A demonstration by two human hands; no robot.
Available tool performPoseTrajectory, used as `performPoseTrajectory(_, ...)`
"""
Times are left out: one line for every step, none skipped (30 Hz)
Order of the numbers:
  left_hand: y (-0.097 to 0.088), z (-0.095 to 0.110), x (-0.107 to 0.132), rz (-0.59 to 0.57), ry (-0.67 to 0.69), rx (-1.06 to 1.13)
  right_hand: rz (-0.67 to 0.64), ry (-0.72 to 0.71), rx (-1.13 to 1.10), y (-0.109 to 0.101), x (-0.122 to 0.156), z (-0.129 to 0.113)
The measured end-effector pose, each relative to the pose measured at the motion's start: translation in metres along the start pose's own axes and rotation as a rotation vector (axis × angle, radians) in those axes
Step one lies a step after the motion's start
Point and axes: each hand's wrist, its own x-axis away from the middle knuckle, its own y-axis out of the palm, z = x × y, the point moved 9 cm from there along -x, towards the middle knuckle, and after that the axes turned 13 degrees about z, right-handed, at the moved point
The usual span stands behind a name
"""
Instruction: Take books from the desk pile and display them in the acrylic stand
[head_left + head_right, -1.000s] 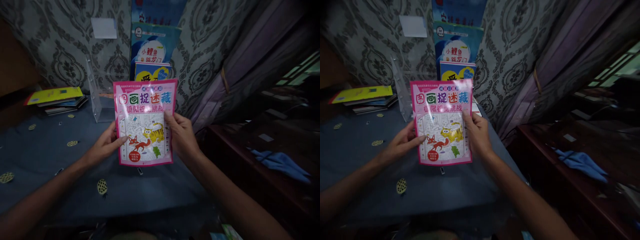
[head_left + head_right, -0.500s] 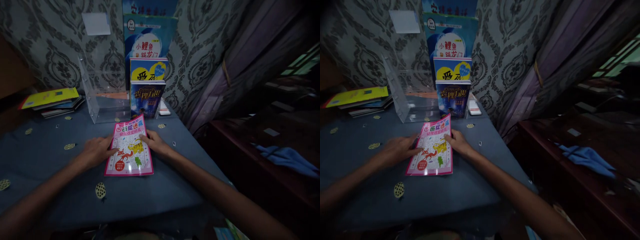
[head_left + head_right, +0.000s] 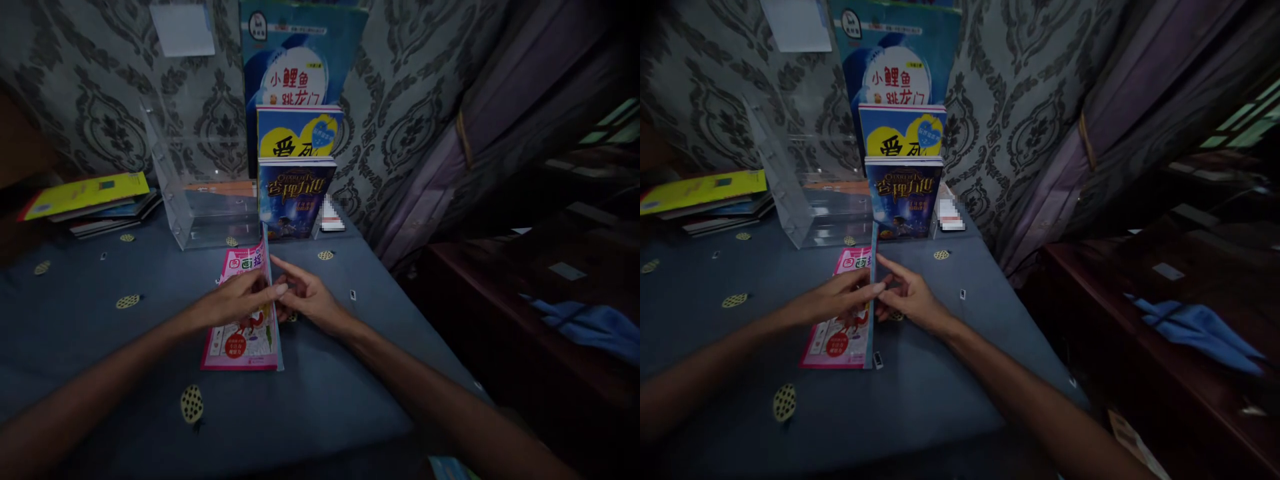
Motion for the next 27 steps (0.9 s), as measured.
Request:
performPoseTrajectory(0.001, -0.001, 0.000, -0.028, -0.020, 0.031, -0.010, 0.002, 0.016, 0.002, 0.001, 0.001)
performPoseTrajectory(0.003, -0.002, 0.001, -0.058, -0.042, 0.069, -0.014, 0.011, 0.027, 0.002, 0.001, 0.003)
performPoseTrajectory(0.004, -0.003, 0.001, -0.084, -0.060, 0.113, -0.013, 0.021, 0.032, 0.003, 0.001, 0.005)
performPoseTrajectory(0.004, -0.005, 0.001, -0.103, -0.074, 0.154, -0.011, 0.030, 0.036, 0.002, 0.000, 0.007)
performPoseTrajectory(0.004, -0.007, 0.000, -0.111, -0.084, 0.189, -0.008, 0.034, 0.038, 0.002, 0.000, 0.008)
performPoseTrajectory(0.003, -0.010, 0.000, -0.111, -0.093, 0.219, -0.002, 0.033, 0.042, 0.001, -0.001, 0.009)
performPoseTrajectory(0.001, -0.014, -0.001, -0.105, -0.106, 0.243, 0.010, 0.029, 0.050, -0.001, -0.001, 0.010)
performPoseTrajectory(-0.001, -0.017, -0.002, -0.098, -0.122, 0.264, 0.024, 0.026, 0.064, -0.003, -0.002, 0.010)
performPoseTrajectory(-0.002, -0.021, -0.002, -0.095, -0.136, 0.284, 0.040, 0.025, 0.082, -0.005, -0.002, 0.010)
performPoseTrajectory(-0.003, -0.024, -0.003, -0.098, -0.147, 0.309, 0.060, 0.023, 0.103, -0.007, -0.003, 0.010)
performPoseTrajectory(-0.003, -0.025, -0.003, -0.112, -0.151, 0.337, 0.078, 0.020, 0.127, -0.009, -0.003, 0.008)
performPoseTrajectory(-0.002, -0.025, -0.002, -0.138, -0.150, 0.363, 0.092, 0.018, 0.153, -0.010, -0.003, 0.006)
performPoseTrajectory(0.000, -0.023, -0.001, -0.172, -0.143, 0.383, 0.101, 0.019, 0.178, -0.012, -0.002, 0.003)
performPoseTrajectory(0.002, -0.021, -0.001, -0.206, -0.134, 0.397, 0.106, 0.021, 0.200, -0.012, -0.002, 0.000)
performPoseTrajectory(0.004, -0.019, 0.000, -0.231, -0.125, 0.402, 0.111, 0.026, 0.218, -0.013, -0.001, -0.002)
performPoseTrajectory(0.005, -0.018, 0.001, -0.246, -0.118, 0.399, 0.114, 0.036, 0.230, -0.014, 0.000, -0.004)
performPoseTrajectory(0.006, -0.017, 0.001, -0.251, -0.115, 0.390, 0.115, 0.049, 0.236, -0.015, 0.000, -0.005)
performPoseTrajectory(0.007, -0.016, 0.001, -0.256, -0.115, 0.378, 0.116, 0.062, 0.237, -0.015, 0.001, -0.005)
performPoseTrajectory(0.008, -0.016, 0.001, -0.257, -0.117, 0.365, 0.117, 0.069, 0.234, -0.016, 0.001, -0.005)
performPoseTrajectory(0.008, -0.017, 0.001, -0.248, -0.116, 0.352, 0.119, 0.074, 0.228, -0.017, 0.000, -0.004)
performPoseTrajectory(0.008, -0.017, 0.001, -0.234, -0.114, 0.340, 0.121, 0.077, 0.219, -0.018, 0.000, -0.003)
performPoseTrajectory(0.008, -0.018, 0.000, -0.219, -0.109, 0.326, 0.125, 0.075, 0.209, -0.019, -0.001, -0.002)
performPoseTrajectory(0.009, -0.018, 0.000, -0.209, -0.101, 0.311, 0.130, 0.067, 0.199, -0.020, -0.002, 0.000)
performPoseTrajectory(0.009, -0.018, 0.001, -0.206, -0.088, 0.290, 0.135, 0.058, 0.189, -0.021, -0.004, 0.002)
performPoseTrajectory(0.010, -0.017, 0.001, -0.207, -0.063, 0.262, 0.140, 0.049, 0.180, -0.022, -0.005, 0.004)
performPoseTrajectory(0.009, -0.015, 0.001, -0.203, -0.018, 0.215, 0.142, 0.041, 0.172, -0.023, -0.006, 0.006)
performPoseTrajectory(0.006, -0.013, 0.000, -0.181, 0.052, 0.143, 0.143, 0.034, 0.164, -0.023, -0.006, 0.007)
